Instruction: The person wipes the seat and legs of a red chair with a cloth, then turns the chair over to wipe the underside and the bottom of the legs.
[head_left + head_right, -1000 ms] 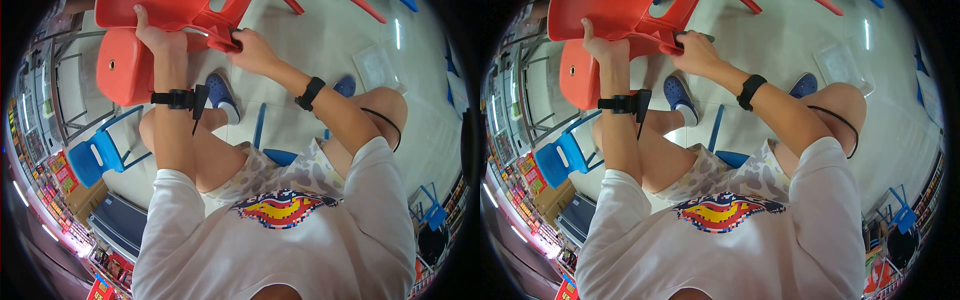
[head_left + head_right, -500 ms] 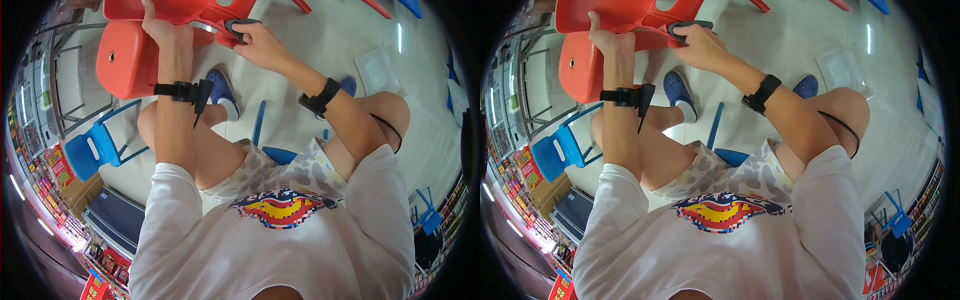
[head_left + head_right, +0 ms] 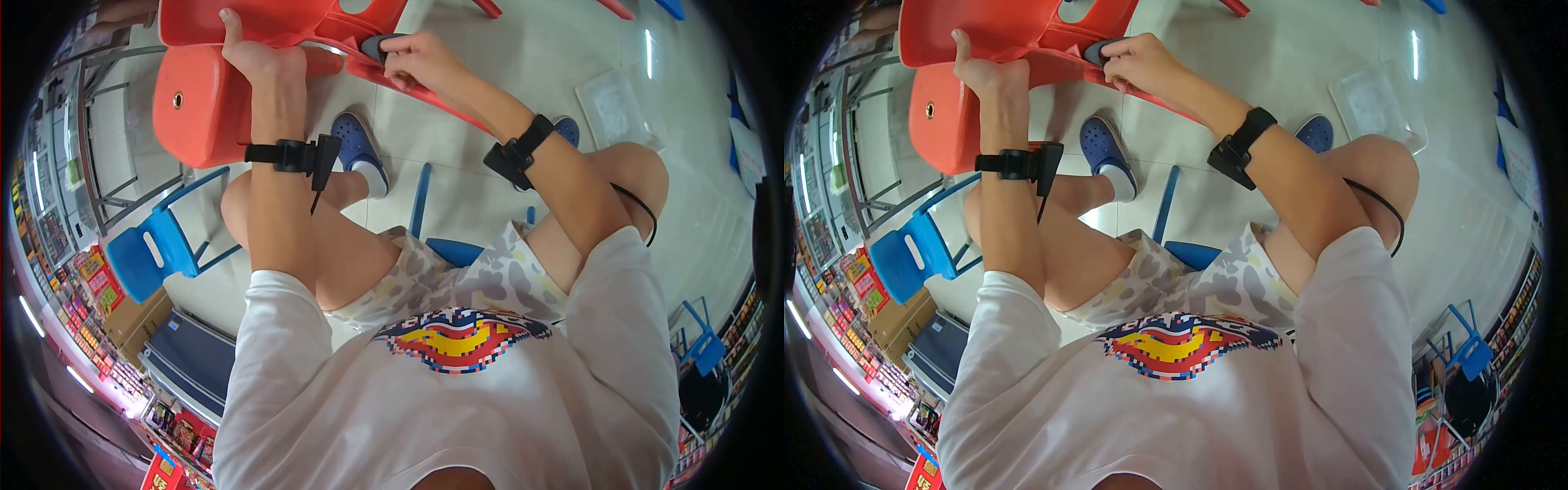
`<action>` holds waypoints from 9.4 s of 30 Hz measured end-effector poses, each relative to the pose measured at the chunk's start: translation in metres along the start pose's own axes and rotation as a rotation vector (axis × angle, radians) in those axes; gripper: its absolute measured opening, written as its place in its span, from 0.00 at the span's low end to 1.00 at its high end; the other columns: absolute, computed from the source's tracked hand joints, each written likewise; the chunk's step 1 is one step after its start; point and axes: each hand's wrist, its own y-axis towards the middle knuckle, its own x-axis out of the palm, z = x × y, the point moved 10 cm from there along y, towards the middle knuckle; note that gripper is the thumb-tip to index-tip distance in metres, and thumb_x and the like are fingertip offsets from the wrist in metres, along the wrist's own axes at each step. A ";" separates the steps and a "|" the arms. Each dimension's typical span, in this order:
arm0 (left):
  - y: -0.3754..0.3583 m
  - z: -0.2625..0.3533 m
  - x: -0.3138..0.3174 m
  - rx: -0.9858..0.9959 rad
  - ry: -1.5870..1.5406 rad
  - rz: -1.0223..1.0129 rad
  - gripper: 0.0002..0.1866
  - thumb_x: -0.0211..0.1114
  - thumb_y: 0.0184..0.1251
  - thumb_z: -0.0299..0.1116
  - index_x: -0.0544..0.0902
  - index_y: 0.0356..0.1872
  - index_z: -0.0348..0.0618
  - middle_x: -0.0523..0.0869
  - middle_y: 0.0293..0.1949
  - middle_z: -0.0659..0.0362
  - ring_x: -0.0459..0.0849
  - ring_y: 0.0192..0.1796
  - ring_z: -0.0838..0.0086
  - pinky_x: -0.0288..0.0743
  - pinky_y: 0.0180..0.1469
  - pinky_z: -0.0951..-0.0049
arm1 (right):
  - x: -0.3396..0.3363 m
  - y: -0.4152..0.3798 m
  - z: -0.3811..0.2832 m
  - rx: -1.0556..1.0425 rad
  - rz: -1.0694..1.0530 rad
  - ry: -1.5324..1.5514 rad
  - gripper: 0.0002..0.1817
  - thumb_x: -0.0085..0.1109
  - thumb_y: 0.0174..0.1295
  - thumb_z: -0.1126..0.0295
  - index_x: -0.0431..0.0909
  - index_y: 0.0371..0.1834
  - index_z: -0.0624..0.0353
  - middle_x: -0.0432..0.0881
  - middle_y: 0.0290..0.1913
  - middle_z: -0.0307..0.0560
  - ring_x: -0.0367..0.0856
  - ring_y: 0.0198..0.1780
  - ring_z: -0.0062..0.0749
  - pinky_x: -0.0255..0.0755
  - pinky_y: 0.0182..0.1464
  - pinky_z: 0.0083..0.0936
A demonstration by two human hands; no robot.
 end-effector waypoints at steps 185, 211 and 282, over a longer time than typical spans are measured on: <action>-0.138 -0.134 -0.142 -1.424 1.269 -0.625 0.24 0.70 0.66 0.29 0.69 0.58 0.31 0.79 0.52 0.45 0.84 0.54 0.54 0.83 0.58 0.48 | -0.237 -0.121 0.028 0.599 0.079 -0.951 0.27 0.79 0.42 0.63 0.76 0.38 0.71 0.80 0.32 0.55 0.81 0.36 0.38 0.75 0.39 0.35; -0.097 -0.167 -0.094 -1.267 0.829 -0.550 0.13 0.66 0.70 0.43 0.78 0.36 0.45 0.83 0.28 0.59 0.81 0.27 0.75 0.75 0.26 0.77 | -0.330 -0.140 0.033 0.563 0.406 -0.180 0.18 0.55 0.70 0.59 0.88 0.38 0.62 0.87 0.37 0.39 0.82 0.37 0.25 0.74 0.43 0.25; -0.154 -0.138 0.080 -0.727 1.244 -1.730 0.22 0.80 0.53 0.36 0.85 0.45 0.34 0.86 0.31 0.59 0.83 0.31 0.71 0.76 0.34 0.68 | -0.089 -0.088 -0.061 -0.161 -0.307 -1.038 0.11 0.58 0.74 0.67 0.78 0.51 0.63 0.86 0.38 0.56 0.87 0.33 0.40 0.79 0.39 0.35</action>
